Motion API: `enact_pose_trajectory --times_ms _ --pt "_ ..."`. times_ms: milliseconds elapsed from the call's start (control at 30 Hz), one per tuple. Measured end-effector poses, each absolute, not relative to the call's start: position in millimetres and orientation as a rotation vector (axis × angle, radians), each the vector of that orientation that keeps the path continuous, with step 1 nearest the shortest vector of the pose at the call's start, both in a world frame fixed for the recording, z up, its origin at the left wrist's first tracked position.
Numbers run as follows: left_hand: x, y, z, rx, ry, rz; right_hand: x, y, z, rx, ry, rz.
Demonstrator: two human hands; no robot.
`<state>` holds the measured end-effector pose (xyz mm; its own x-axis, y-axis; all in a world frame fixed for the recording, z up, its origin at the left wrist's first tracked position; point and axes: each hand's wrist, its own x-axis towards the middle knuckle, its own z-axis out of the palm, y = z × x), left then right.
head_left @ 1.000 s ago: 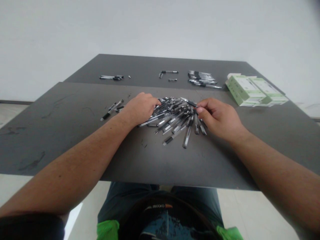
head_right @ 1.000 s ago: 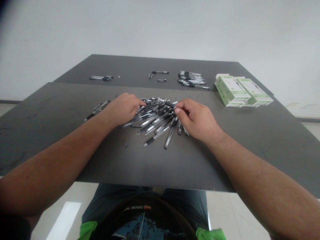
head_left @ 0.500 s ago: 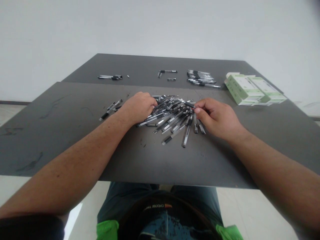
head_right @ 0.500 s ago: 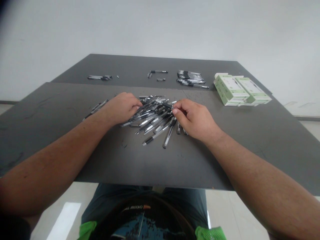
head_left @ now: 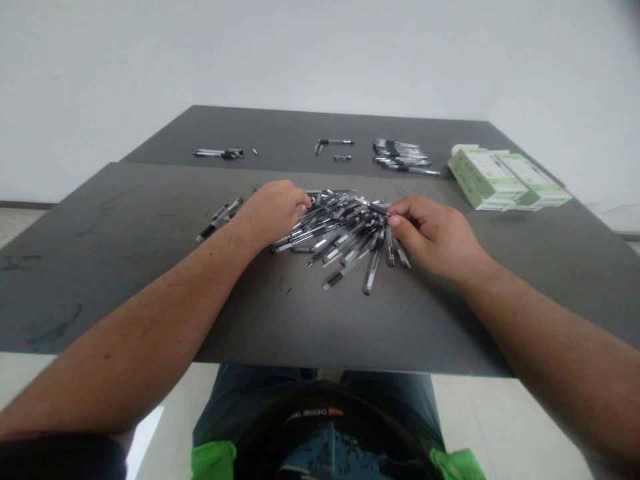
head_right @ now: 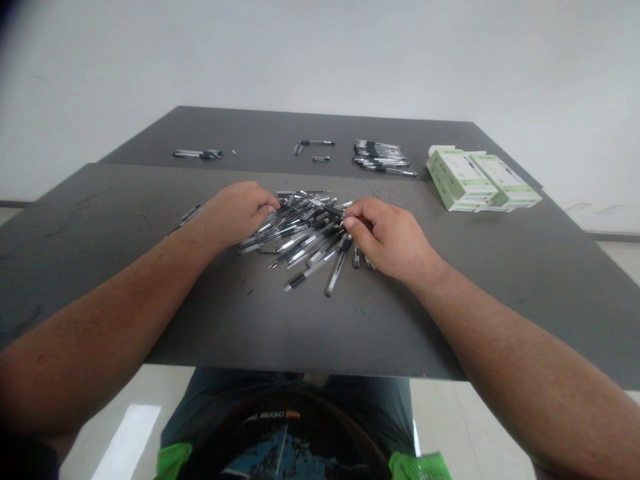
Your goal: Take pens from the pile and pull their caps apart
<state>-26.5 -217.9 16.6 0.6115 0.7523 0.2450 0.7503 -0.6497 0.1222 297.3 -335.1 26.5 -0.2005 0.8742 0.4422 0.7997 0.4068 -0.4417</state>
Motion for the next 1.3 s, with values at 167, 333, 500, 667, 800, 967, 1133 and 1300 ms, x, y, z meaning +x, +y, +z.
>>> enact_pose_trajectory --times_ms 167,333,500,667,800,967,1133,1300 --pt "-15.8 -246.1 29.4 2.422 1.282 0.818 295.4 -335.5 27.3 -1.414 -2.045 0.162" --pt "3.7 -270.6 25.9 2.074 1.155 0.937 289.7 -338.0 29.7 -1.374 -2.137 0.188" --pt "11.0 -275.1 20.0 1.882 1.093 0.958 286.3 -340.0 30.5 -1.332 -2.183 0.178" --pt "12.9 -276.6 22.0 1.732 1.048 0.991 287.2 -338.8 28.9 -1.328 -2.201 0.173" --pt "14.1 -279.1 21.1 1.748 1.031 0.981 286.2 -338.1 28.5 -1.32 -2.204 0.176" --pt "14.8 -281.2 20.2 1.835 1.052 0.955 285.3 -337.9 28.8 -1.323 -2.215 0.189" --pt "15.3 -283.1 24.8 1.923 1.055 0.939 285.5 -337.3 28.2 -1.332 -2.214 0.206" --pt "16.3 -284.7 26.0 1.961 1.046 0.937 285.5 -336.9 27.6 -1.343 -2.224 0.213"
